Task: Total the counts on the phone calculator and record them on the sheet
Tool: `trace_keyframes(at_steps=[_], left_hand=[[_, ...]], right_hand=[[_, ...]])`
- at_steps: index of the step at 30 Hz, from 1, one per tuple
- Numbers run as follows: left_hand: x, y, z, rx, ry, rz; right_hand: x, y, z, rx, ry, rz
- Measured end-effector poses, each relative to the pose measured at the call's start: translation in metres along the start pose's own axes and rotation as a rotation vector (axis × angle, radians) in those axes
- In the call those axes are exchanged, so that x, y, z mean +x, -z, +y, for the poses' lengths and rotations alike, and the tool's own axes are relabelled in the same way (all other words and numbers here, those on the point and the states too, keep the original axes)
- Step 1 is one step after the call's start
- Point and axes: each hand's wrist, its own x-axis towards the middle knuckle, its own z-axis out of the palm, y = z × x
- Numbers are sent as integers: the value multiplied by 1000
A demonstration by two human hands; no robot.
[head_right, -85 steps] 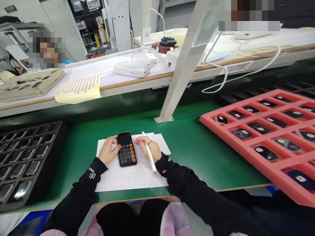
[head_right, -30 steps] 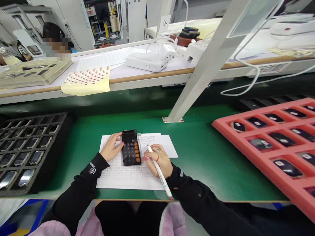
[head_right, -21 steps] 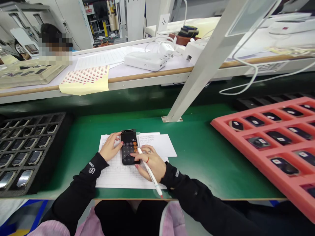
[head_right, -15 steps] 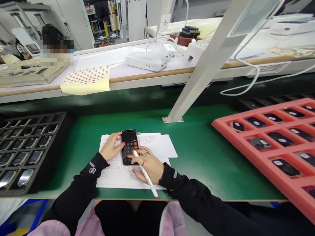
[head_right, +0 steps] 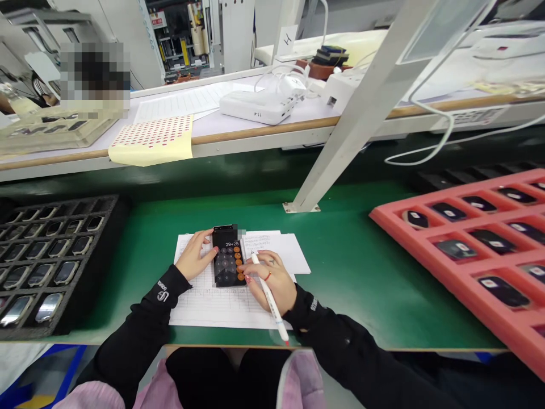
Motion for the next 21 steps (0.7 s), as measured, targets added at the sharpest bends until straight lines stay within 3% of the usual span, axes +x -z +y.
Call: trace_keyframes(at_steps=[21], left_hand=[[0, 0, 1, -3, -1, -6]], right_hand=[[4, 5, -7, 97, 133, -26]])
